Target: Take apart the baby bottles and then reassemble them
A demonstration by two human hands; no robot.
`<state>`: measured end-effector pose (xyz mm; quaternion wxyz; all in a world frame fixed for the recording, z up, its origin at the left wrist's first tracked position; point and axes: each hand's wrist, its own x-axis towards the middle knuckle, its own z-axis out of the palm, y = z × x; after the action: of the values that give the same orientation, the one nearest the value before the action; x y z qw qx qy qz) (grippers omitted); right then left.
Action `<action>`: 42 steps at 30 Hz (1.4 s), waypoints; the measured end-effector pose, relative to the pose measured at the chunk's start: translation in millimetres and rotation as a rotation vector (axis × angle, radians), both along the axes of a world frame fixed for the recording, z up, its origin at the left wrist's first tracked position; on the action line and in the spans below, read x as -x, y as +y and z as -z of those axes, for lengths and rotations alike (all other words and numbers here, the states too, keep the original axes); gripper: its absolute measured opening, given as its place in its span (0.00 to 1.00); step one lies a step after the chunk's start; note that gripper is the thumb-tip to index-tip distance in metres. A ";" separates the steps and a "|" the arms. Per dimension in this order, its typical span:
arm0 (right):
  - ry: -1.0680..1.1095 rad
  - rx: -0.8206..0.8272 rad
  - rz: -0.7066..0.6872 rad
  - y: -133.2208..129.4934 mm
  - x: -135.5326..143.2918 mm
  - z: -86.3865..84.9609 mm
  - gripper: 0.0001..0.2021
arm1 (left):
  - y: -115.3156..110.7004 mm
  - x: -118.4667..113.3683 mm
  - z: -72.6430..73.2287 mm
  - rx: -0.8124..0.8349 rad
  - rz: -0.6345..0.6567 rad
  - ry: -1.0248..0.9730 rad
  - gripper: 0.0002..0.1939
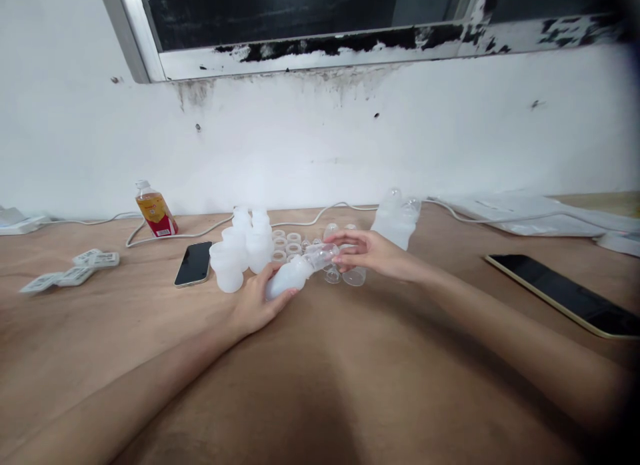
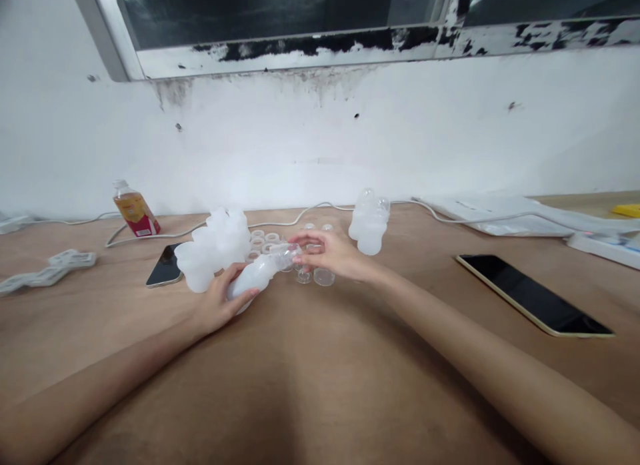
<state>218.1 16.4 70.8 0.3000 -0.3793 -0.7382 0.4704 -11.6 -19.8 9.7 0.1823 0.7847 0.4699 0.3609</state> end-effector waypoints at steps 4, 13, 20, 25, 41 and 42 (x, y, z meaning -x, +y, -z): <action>-0.037 -0.053 -0.037 -4.1 4.8 1.0 0.18 | -1.6 -0.5 -1.3 -0.036 0.016 0.031 0.19; -0.033 -0.122 -0.036 -7.1 5.8 0.6 0.19 | -2.0 0.3 -1.2 -0.019 0.014 0.044 0.20; -0.031 -0.160 -0.074 -6.1 7.3 3.3 0.18 | -2.3 -1.8 -2.8 -0.017 0.039 0.019 0.20; -0.029 -0.143 -0.066 -5.3 7.8 4.6 0.20 | -3.1 -1.8 -3.3 -0.026 0.058 0.023 0.20; -0.053 -0.062 0.025 -3.7 10.9 15.3 0.23 | -9.9 -1.8 -2.1 -0.141 0.026 0.180 0.20; -0.067 -0.061 0.032 -3.9 11.3 15.3 0.23 | -9.8 -1.7 -1.9 -0.150 0.019 0.191 0.21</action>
<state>206.8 12.6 55.5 0.2941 -0.3972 -0.7555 0.4301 -9.9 -29.6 11.6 0.0810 0.8314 0.4493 0.3168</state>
